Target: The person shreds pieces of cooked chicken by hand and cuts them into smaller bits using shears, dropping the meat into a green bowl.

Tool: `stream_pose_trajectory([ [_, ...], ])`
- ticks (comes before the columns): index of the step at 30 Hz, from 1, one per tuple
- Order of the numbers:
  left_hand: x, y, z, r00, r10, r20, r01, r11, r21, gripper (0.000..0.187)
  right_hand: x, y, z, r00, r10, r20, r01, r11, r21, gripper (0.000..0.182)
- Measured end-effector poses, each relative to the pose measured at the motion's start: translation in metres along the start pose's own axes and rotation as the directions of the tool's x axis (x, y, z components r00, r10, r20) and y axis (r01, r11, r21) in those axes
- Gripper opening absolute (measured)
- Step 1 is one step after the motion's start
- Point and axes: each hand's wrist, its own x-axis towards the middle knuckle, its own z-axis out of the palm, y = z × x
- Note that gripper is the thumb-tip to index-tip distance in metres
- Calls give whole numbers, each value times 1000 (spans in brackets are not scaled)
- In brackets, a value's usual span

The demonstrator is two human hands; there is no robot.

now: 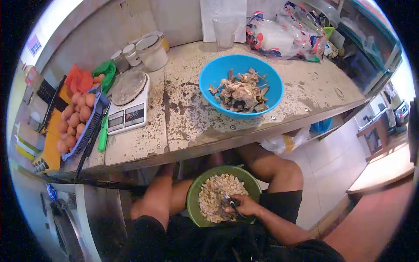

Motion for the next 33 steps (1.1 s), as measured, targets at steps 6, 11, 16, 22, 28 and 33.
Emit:
stream_pose_trajectory([
  [6, -44, -22, -6, 924, -381, 39, 304, 669, -678, 17, -4, -11, -4, 996, -80, -33, 77, 994, -72, 64],
  [11, -157, 78, -81, 867, -127, 481, 495, 114, -861, 13, -2, -5, 2, 995, -65, 70, 50, 980, 195, 64],
  [16, -221, 132, -82, 867, 29, 497, 498, -46, -866, 17, -14, -31, -6, 964, -26, 265, -30, 979, 203, 65],
  [22, -249, 151, -61, 848, 29, 529, 529, 19, -849, 22, -15, -16, -4, 967, -39, 251, -23, 971, 238, 62],
  [28, -253, 154, -55, 852, 31, 523, 518, 99, -849, 21, -14, -15, -2, 963, 23, 270, -102, 953, 285, 58],
  [33, -251, 151, -45, 851, 52, 523, 515, 111, -850, 20, -12, -12, 1, 968, 43, 248, -105, 965, 241, 54],
])
